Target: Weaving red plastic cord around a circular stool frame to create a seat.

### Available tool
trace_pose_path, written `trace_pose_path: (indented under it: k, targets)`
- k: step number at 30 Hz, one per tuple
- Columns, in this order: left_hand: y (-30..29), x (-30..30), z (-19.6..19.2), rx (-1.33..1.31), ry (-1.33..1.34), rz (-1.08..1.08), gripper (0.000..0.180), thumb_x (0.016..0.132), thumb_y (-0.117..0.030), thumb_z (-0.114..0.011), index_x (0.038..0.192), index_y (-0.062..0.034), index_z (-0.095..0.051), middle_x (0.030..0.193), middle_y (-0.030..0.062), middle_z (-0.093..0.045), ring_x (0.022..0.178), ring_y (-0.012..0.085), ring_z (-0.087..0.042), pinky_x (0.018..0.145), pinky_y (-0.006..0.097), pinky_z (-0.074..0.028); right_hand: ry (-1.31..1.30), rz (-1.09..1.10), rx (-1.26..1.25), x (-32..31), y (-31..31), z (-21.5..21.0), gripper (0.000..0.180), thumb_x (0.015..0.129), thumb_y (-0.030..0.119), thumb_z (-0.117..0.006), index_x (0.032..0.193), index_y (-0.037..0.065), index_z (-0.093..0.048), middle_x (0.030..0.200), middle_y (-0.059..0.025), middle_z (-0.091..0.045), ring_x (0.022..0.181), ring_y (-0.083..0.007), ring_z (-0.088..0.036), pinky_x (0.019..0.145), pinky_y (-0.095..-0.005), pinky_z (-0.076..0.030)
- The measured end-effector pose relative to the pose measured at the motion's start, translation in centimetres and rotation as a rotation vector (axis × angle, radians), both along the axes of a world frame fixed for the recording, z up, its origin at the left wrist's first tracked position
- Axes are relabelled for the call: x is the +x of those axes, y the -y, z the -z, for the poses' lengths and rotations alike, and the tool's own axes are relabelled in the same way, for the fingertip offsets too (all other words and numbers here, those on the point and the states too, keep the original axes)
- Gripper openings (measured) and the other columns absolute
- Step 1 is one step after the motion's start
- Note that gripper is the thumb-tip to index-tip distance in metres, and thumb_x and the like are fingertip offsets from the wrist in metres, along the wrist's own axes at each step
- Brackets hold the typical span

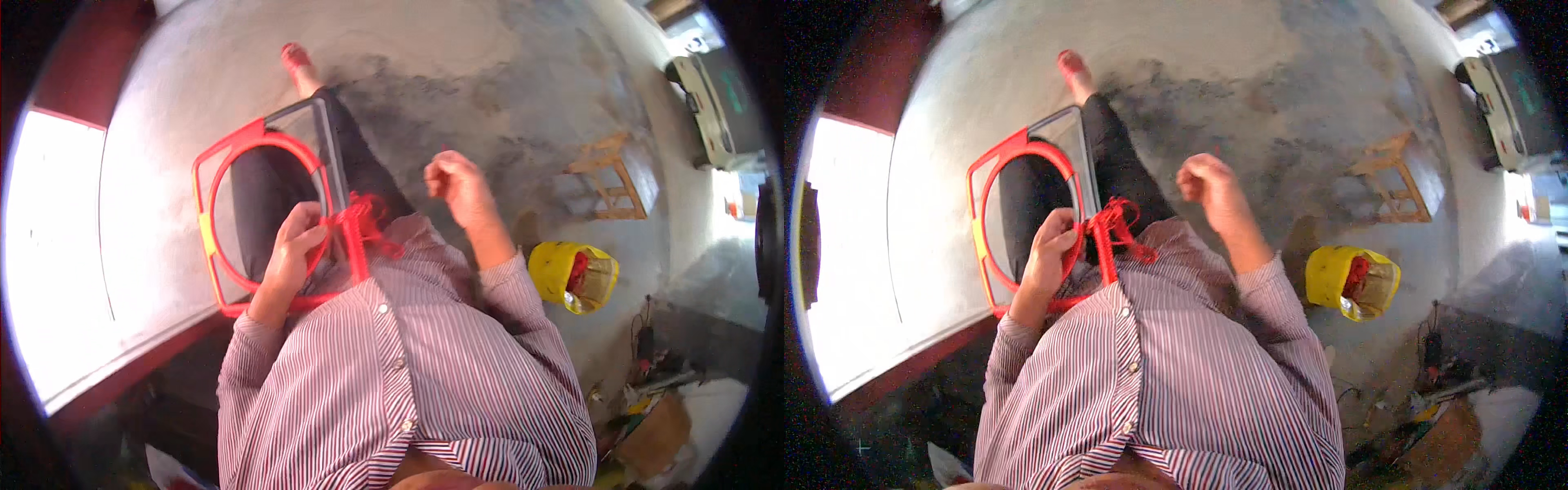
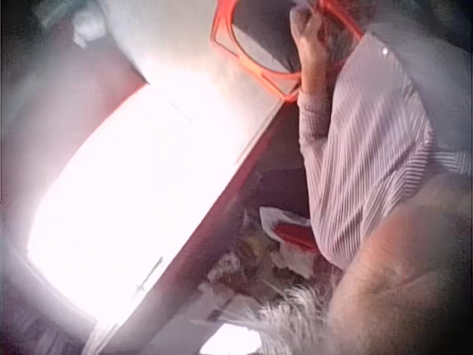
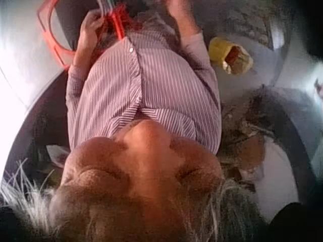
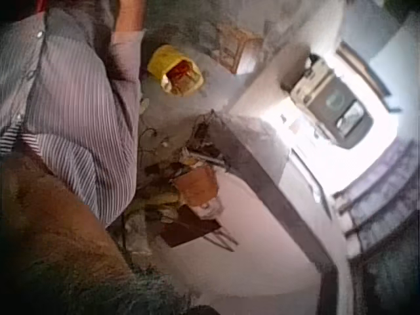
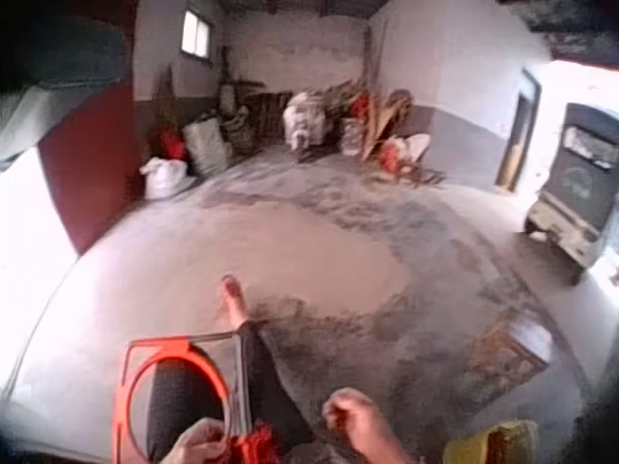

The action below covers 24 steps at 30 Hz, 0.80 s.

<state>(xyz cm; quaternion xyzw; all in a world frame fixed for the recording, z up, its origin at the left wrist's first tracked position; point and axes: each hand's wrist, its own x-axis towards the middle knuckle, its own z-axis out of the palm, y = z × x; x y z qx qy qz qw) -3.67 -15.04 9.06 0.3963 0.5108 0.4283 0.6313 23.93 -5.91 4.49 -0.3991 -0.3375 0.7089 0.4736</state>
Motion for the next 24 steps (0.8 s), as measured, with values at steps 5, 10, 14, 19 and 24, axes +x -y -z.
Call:
trace_pose_path:
  k: [5,10,14,19,24]
  targets:
    - [-0.4,0.3,0.4,-0.082,0.087,-0.058,0.026,0.085,-0.010,-0.049,0.108,0.0023,-0.048,0.080,0.0063,-0.055,0.066,0.0139,-0.055,0.061,0.026,-0.045,0.166,-0.117,-0.080,0.6,-0.4,1.7,0.017,0.086,0.022,-0.060,0.081,0.005,-0.060,0.075,-0.0018,-0.061,0.062,-0.0107,-0.053,0.060,-0.0255,-0.045]
    - [-0.3,0.0,0.3,-0.074,0.112,-0.031,0.025,0.087,-0.009,-0.050,0.108,0.0041,-0.046,0.080,0.0084,-0.056,0.065,0.0165,-0.058,0.062,0.029,-0.048,0.797,-0.503,0.461,-1.8,2.1,-1.7,0.025,0.079,0.029,-0.068,0.084,0.004,-0.065,0.080,-0.0052,-0.062,0.072,-0.0194,-0.060,0.066,-0.0299,-0.047]
    - [-0.4,0.4,-0.1,-0.099,0.078,-0.041,0.026,0.086,-0.011,-0.048,0.109,0.0011,-0.050,0.085,0.0027,-0.054,0.069,0.0091,-0.050,0.064,0.022,-0.042,1.002,-0.558,0.851,-3.3,3.5,-1.2,0.025,0.073,0.029,-0.070,0.086,0.007,-0.067,0.088,-0.0100,-0.062,0.081,-0.0302,-0.062,0.070,-0.0379,-0.050]
    - [-0.4,0.5,-0.4,-0.109,0.065,-0.045,0.028,0.085,-0.009,-0.048,0.111,0.0015,-0.049,0.090,0.0032,-0.054,0.075,0.0080,-0.050,0.066,0.021,-0.041,0.484,-0.295,0.356,-1.0,-0.3,-0.6,0.016,0.078,0.013,-0.063,0.092,0.004,-0.064,0.086,-0.0052,-0.063,0.075,-0.0233,-0.062,0.068,-0.0347,-0.050]
    - [-0.4,0.1,0.9,-0.056,0.087,-0.066,0.029,0.085,-0.008,-0.054,0.110,0.0041,-0.047,0.091,0.0081,-0.056,0.075,0.0137,-0.057,0.064,0.026,-0.048,-0.477,0.149,-0.018,3.4,-4.9,-0.2,0.028,0.075,0.019,-0.059,0.098,0.003,-0.063,0.102,-0.0091,-0.064,0.099,-0.0248,-0.057,0.085,-0.0427,-0.044]
